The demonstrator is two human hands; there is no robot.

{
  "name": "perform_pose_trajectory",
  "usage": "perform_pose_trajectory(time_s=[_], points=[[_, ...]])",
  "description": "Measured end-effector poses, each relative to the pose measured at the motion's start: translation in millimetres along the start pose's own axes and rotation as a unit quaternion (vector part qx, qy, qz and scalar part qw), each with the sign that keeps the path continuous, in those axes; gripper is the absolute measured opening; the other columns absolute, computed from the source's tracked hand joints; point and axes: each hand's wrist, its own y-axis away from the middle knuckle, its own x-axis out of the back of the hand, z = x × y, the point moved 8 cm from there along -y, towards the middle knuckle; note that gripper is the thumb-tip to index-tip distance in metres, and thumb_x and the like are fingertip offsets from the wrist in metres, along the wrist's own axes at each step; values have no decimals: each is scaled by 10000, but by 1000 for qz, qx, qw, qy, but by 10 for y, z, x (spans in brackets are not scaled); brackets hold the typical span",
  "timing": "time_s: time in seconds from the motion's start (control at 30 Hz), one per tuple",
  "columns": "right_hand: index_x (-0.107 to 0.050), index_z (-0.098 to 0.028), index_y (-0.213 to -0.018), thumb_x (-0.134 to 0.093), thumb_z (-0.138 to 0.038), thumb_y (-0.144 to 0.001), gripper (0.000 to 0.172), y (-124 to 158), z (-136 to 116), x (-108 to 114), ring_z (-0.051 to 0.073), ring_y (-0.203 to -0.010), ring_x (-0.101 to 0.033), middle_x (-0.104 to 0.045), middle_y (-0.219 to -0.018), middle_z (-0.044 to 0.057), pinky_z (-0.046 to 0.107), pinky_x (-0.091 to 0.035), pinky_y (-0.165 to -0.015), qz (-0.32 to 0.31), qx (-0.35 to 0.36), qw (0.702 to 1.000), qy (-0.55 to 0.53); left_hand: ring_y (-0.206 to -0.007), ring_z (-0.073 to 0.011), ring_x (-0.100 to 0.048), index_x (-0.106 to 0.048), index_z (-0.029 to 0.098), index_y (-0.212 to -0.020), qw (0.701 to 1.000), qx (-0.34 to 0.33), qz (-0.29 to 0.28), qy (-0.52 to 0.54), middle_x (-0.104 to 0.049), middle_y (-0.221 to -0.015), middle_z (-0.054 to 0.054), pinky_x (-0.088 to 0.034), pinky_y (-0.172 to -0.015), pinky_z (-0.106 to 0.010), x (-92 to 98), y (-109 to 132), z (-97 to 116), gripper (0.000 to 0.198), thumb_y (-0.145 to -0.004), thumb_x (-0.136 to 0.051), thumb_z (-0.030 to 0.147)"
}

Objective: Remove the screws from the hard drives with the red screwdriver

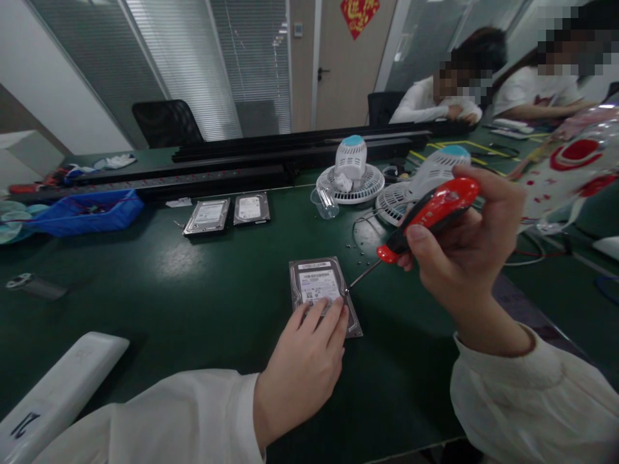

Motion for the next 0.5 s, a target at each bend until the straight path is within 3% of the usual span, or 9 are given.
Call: perform_pose_trajectory(time_s=[0.17, 0.33, 0.5], points=[[-560, -449, -1392, -767, -202, -799, 675, -9, -3, -8, 74, -583, -592, -547, -1293, 68, 231, -531, -407, -10, 34, 999, 5, -1334, -306, -520, -527, 70, -1490, 1000, -1, 2, 2, -563, -1514, -133, -425, -1104, -455, 4, -1, 1, 494, -1056, -408, 274], [-581, -439, -1368, -751, -166, -808, 647, -31, -60, -47, 44, -507, -559, -595, -1206, 60, 186, -488, -358, -22, 37, 999, -23, -1334, -304, -516, -522, 64, -1492, 1000, -1, 3, 2, -562, -1513, -139, -426, -1107, -460, 2, -1, 3, 497, -1055, -415, 276], [-598, -443, -1364, -745, -152, -808, 645, -37, -88, -43, 38, -517, -558, -579, -1263, 72, 165, -464, -338, -12, 35, 999, -19, -1335, -301, -514, -528, 66, -1487, 1000, 0, 0, -1, -559, -1516, -137, -423, -1106, -455, 10, -2, 1, 493, -1056, -415, 277]])
